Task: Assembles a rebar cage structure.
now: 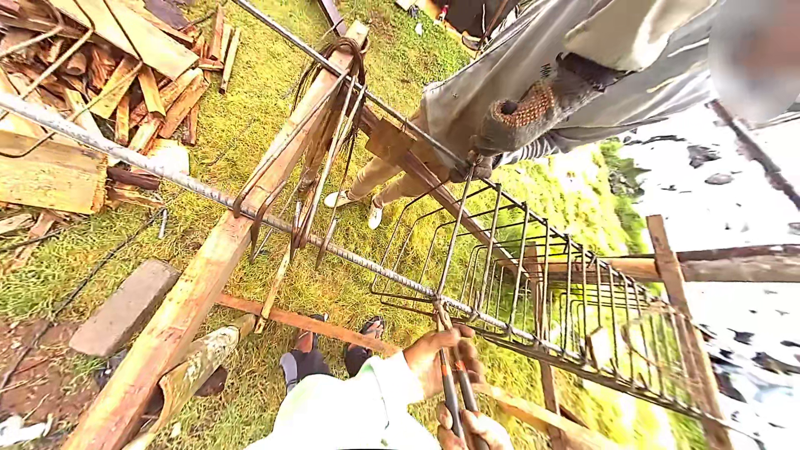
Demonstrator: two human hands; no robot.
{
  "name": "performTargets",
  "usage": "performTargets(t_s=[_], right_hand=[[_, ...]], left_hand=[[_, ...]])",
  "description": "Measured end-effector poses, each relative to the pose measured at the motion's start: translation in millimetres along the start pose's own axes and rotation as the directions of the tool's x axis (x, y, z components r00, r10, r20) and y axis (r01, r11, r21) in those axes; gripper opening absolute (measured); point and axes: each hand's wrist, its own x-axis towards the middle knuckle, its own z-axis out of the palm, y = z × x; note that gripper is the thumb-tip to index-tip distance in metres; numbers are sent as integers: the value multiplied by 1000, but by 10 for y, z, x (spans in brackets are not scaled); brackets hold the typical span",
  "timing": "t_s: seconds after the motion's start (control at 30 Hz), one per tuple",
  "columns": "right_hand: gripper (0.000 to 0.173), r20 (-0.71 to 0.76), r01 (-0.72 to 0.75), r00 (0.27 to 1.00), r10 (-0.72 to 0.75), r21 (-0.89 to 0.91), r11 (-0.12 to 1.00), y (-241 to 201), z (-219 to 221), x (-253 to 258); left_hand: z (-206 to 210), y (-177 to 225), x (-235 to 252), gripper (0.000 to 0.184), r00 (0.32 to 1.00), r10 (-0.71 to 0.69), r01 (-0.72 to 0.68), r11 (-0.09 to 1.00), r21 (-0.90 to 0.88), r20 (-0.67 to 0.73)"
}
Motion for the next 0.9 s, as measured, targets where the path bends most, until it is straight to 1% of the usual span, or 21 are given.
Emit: performTargets(t_s=[0.03, 0.07, 0.1, 0.13, 0.17, 0.2, 0.27, 0.3, 0.37, 0.47, 0.53, 0.6, 0.63, 0.67, 0.7, 0.73, 0.77, 0.8, 0.83, 0.87, 0.9], right_hand=[[41, -80, 13, 997, -17, -41, 999, -7, 21, -40], [42, -211, 31, 976, -59, -130, 991, -12, 90, -99], [39, -383, 40, 911, -151, -283, 958, -10, 217, -167], [33, -534, -38, 793, -293, -523, 851, -16, 389, -206], [37, -586, -204, 669, -457, -737, 645, -31, 572, -204], [62, -575, -414, 577, -579, -818, 400, -31, 738, -176], [97, -481, -763, 424, -768, -646, -16, 82, 1002, -1], [95, -415, -847, 371, -831, -518, -119, 156, 1042, 97], [78, -359, -910, 327, -874, -369, -190, 212, 1027, 220], [65, -520, -904, 307, -797, -421, -74, 91, 1077, 207], [57, -632, -803, 384, -674, -588, 93, -79, 1044, 81], [47, -679, -489, 590, -437, -731, 475, -243, 851, -110], [43, -634, -328, 723, -276, -665, 671, -340, 724, -182], [39, -500, -197, 859, -110, -521, 830, -420, 551, -229], [37, -326, -128, 945, 9, -348, 929, -432, 378, -235], [38, -211, -104, 976, 54, -231, 967, -406, 261, -205], [38, -213, -89, 976, 41, -221, 971, -388, 244, -189], [35, -304, -90, 953, -11, -315, 945, -364, 312, -184], [31, -450, -140, 885, -118, -500, 855, -329, 456, -176], [32, -563, -249, 776, -285, -688, 681, -289, 636, -159], [37, -602, -418, 651, -462, -792, 444, -232, 806, -136]], left_hand=[[122, 15, 58, 22, 993, -12, 14, 1000, 19, -117], [229, 18, 129, 28, 967, -31, 39, 999, 28, -252], [295, 0, 186, 34, 939, -37, 48, 999, 25, -343], [329, -22, 226, 36, 921, -27, 38, 999, 20, -388], [360, -38, 266, 39, 903, 0, 9, 1000, 20, -429], [392, -53, 298, 41, 887, 30, -25, 1000, 17, -461], [483, -70, 344, 44, 852, 58, -67, 998, 2, -520], [520, -77, 362, 42, 838, 64, -76, 997, -1, -542], [502, -90, 352, 36, 844, 79, -80, 997, 20, -530], [439, -123, 247, 26, 888, 80, -83, 996, 13, -453], [417, -99, 198, 20, 919, 56, -68, 998, -18, -391], [342, -48, 142, 19, 951, 13, -24, 999, -31, -310], [289, -24, 136, 23, 967, -1, -6, 1000, -29, -254], [244, -10, 145, 27, 980, -10, 7, 1000, -16, -197], [208, -16, 154, 31, 988, -24, 23, 1000, -5, -150], [204, -14, 176, 34, 988, -40, 42, 999, 6, -152], [236, -8, 218, 38, 980, -50, 50, 999, -2, -193], [249, -9, 243, 41, 975, -59, 56, 998, -22, -216], [265, -18, 251, 43, 970, -65, 55, 997, -50, -234], [295, -28, 253, 44, 965, -66, 48, 996, -77, -254], [335, -36, 246, 43, 959, -54, 29, 995, -94, -279]])
